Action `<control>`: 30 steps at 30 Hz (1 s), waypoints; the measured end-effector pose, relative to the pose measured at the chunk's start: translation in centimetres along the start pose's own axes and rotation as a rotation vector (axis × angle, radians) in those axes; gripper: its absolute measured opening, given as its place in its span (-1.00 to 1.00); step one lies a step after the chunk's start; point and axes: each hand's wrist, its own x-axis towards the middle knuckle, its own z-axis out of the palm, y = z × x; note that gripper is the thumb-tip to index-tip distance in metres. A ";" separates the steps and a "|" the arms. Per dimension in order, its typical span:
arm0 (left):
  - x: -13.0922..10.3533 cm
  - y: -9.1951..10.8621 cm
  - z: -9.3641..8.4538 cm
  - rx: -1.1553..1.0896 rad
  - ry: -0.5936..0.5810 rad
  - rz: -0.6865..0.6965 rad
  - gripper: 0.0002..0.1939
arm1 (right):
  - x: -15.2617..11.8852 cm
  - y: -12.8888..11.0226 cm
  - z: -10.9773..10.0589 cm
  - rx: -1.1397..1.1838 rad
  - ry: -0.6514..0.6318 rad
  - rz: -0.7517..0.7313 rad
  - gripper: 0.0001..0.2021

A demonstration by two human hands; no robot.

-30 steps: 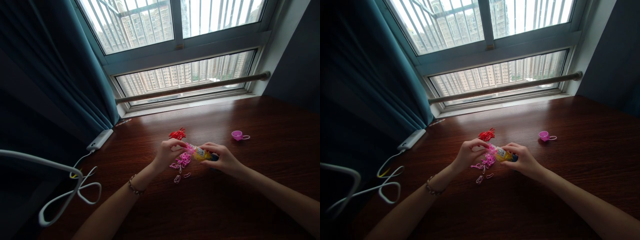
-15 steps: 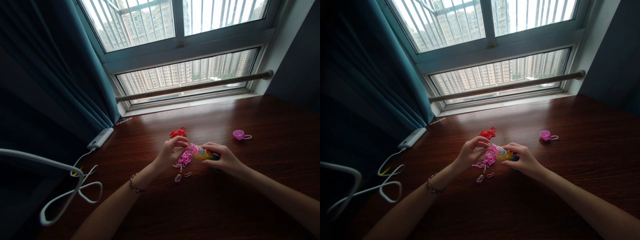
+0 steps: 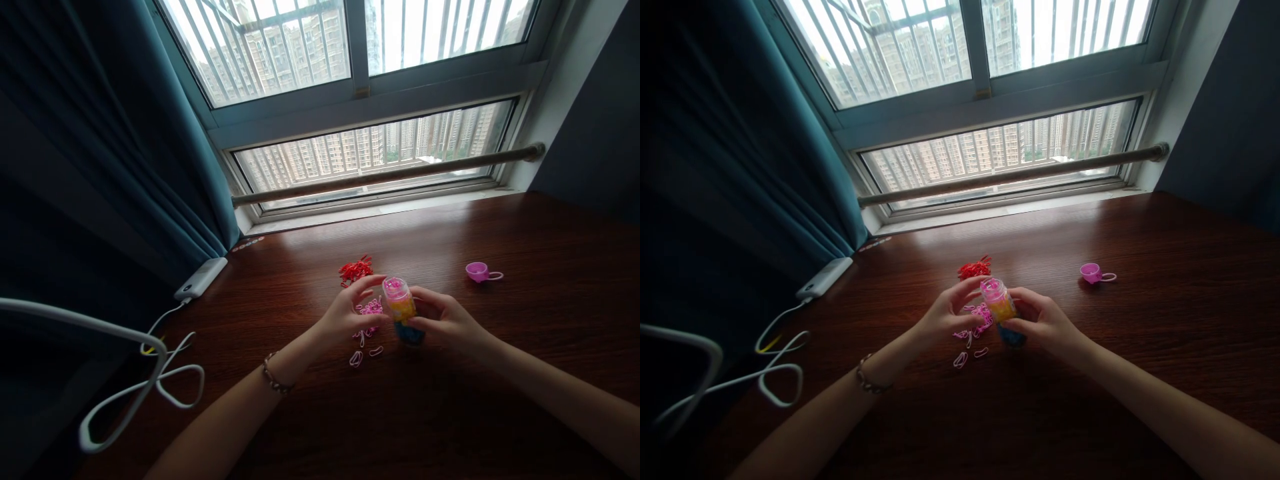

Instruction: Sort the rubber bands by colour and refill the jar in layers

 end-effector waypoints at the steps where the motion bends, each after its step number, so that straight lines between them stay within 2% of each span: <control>1: -0.2 -0.1 0.6 -0.033 -0.034 -0.018 -0.40 | 0.1 0.0 0.5 0.035 -0.019 -0.015 -0.56; 4: -0.5 0.3 1.9 -0.127 -0.037 -0.080 -0.47 | 0.4 -0.1 1.9 0.004 -0.028 -0.054 -0.62; 6: -0.5 1.0 1.7 -0.135 0.044 -0.092 -0.53 | 0.8 -0.5 2.5 -0.174 0.075 -0.111 -0.64; 9: -0.3 2.4 0.0 0.001 0.188 -0.055 -0.55 | 1.8 -2.3 2.6 -0.592 0.322 -0.333 -0.61; 11: -0.3 3.1 -1.6 0.151 0.223 -0.034 -0.52 | 2.7 -3.8 2.5 -0.797 0.367 -0.485 -0.58; 13: -0.5 3.3 -2.9 0.290 0.222 -0.013 -0.52 | 3.7 -4.8 2.8 -0.906 0.308 -0.577 -0.56; 15: -0.9 2.9 -3.9 0.369 0.234 -0.002 -0.53 | 4.8 -5.1 3.3 -0.982 0.243 -0.609 -0.54; 21: -1.4 1.0 -4.7 0.333 0.319 -0.013 -0.53 | 6.6 -4.3 4.3 -1.082 0.157 -0.625 -0.52; 26: -1.1 0.6 -4.7 0.474 0.324 0.027 -0.51 | 6.1 -3.9 3.4 -1.071 0.057 -0.527 -0.52; 30: -1.3 0.1 -4.1 0.672 0.194 0.086 -0.64 | 5.8 -2.2 3.6 -1.032 -0.105 -0.418 -0.44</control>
